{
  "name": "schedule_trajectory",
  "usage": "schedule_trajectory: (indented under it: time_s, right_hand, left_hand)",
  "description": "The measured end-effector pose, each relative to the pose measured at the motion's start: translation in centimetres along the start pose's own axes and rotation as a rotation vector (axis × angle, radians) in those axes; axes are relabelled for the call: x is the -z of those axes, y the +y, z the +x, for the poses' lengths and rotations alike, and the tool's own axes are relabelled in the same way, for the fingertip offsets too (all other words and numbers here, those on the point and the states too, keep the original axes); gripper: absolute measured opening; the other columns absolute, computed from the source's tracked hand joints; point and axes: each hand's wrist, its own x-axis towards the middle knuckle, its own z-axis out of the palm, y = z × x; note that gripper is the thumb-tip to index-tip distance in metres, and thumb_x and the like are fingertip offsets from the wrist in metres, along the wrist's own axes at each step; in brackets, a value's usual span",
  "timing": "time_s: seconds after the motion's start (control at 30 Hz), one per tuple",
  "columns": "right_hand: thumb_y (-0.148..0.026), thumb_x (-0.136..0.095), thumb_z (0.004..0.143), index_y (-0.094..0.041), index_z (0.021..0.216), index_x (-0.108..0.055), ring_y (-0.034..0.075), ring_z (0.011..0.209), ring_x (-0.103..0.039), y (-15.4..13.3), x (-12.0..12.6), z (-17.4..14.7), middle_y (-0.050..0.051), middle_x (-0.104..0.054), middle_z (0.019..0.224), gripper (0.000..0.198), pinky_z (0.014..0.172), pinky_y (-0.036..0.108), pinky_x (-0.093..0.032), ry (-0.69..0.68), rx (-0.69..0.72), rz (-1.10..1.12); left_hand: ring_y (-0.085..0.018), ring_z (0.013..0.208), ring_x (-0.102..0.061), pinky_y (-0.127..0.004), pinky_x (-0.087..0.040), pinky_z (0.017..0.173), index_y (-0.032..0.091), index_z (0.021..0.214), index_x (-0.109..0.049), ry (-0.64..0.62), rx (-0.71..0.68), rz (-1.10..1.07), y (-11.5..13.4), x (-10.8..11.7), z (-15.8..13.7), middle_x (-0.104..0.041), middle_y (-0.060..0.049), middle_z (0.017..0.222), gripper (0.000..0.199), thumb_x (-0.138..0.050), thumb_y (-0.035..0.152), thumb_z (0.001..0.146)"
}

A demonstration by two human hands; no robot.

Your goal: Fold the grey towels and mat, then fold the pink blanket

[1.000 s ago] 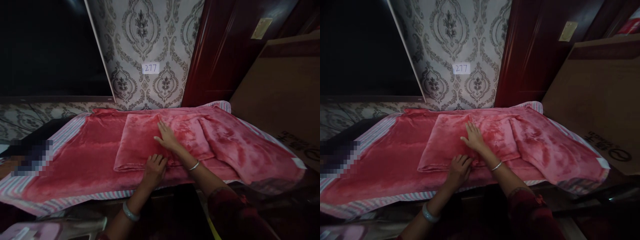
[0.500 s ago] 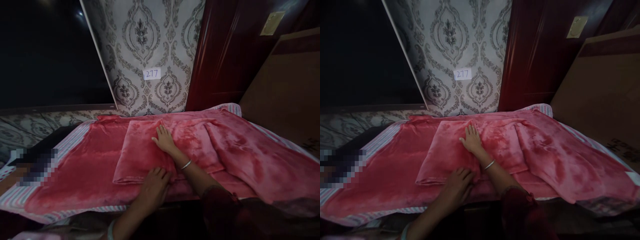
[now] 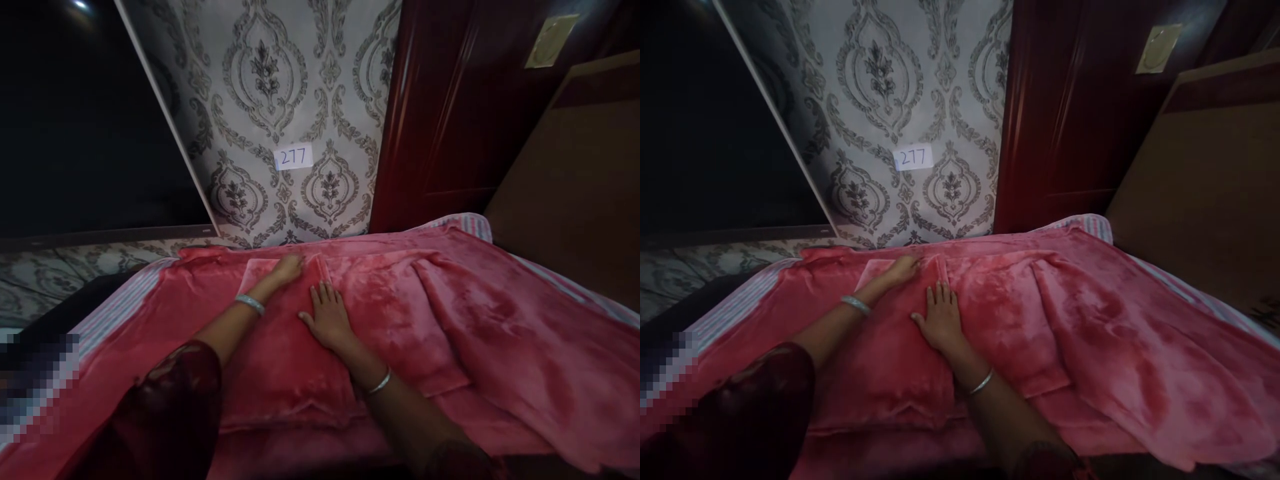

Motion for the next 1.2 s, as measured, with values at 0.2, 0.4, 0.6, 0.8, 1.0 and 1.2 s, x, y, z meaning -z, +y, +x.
schedule_trajectory:
  time_s: [0.2, 0.4, 0.6, 0.8, 1.0, 1.2]
  right_hand:
    - [-0.062, -0.045, 0.097, -0.008, 0.159, -0.035, 0.036, 0.157, -0.012, -0.2, 0.1, 0.1, 0.021, -0.020, 0.167, 0.083, 0.124, 0.058, -0.012, -0.069, -0.033, 0.016]
    - [-0.060, -0.042, 0.099, -0.009, 0.160, -0.033, 0.035, 0.157, -0.010, -0.7, 1.1, -0.1, 0.020, -0.020, 0.167, 0.080, 0.124, 0.058, -0.010, -0.125, -0.041, -0.003]
    - [-0.059, -0.044, 0.099, -0.009, 0.161, -0.030, 0.034, 0.157, -0.008, -0.8, 1.3, -0.2, 0.019, -0.015, 0.168, 0.081, 0.125, 0.057, -0.010, -0.135, -0.051, -0.006]
    - [-0.058, -0.044, 0.099, -0.008, 0.161, -0.030, 0.035, 0.157, -0.008, -0.7, 1.2, -0.1, 0.019, -0.017, 0.168, 0.080, 0.125, 0.057, -0.010, -0.151, -0.051, -0.036]
    - [-0.056, -0.044, 0.100, -0.008, 0.159, -0.034, 0.035, 0.156, -0.017, -0.5, 1.2, -0.5, 0.023, -0.022, 0.166, 0.077, 0.123, 0.056, -0.015, -0.125, -0.041, -0.091]
    - [-0.056, -0.044, 0.100, -0.008, 0.159, -0.036, 0.035, 0.156, -0.017, -0.8, 1.4, -0.6, 0.022, -0.024, 0.166, 0.076, 0.123, 0.054, -0.017, -0.128, -0.036, -0.110]
  left_hand:
    - [-0.031, 0.145, -0.042, -0.057, -0.027, 0.120, 0.020, 0.146, -0.052, -0.156, 0.001, 0.083, -1.3, -4.6, 0.2, -0.047, -0.014, 0.157, 0.050, -0.050, 0.030, 0.097]
    - [-0.029, 0.151, -0.033, -0.052, -0.023, 0.124, 0.022, 0.159, -0.034, -0.282, 0.004, 0.133, -1.7, -4.3, 1.1, -0.035, -0.012, 0.165, 0.065, -0.036, 0.051, 0.101]
    - [-0.036, 0.155, -0.021, -0.063, -0.021, 0.121, 0.030, 0.161, -0.028, -0.357, 0.021, 0.213, -0.6, -4.8, 2.2, -0.026, -0.009, 0.169, 0.067, -0.032, 0.058, 0.101]
    - [-0.038, 0.153, -0.023, -0.064, -0.025, 0.120, 0.032, 0.161, -0.030, -0.297, -0.005, 0.256, -0.7, -6.2, 1.6, -0.029, -0.008, 0.168, 0.065, -0.035, 0.056, 0.101]
    - [-0.032, 0.155, -0.023, -0.057, -0.020, 0.123, 0.029, 0.162, -0.025, -0.401, 0.028, 0.151, -0.8, -3.9, 2.1, -0.026, -0.008, 0.169, 0.068, -0.031, 0.057, 0.101]
    - [-0.038, 0.155, -0.020, -0.063, -0.010, 0.123, 0.020, 0.159, -0.034, -0.190, 0.291, 0.245, -4.4, 0.5, -1.7, -0.029, -0.016, 0.167, 0.069, -0.037, 0.056, 0.100]
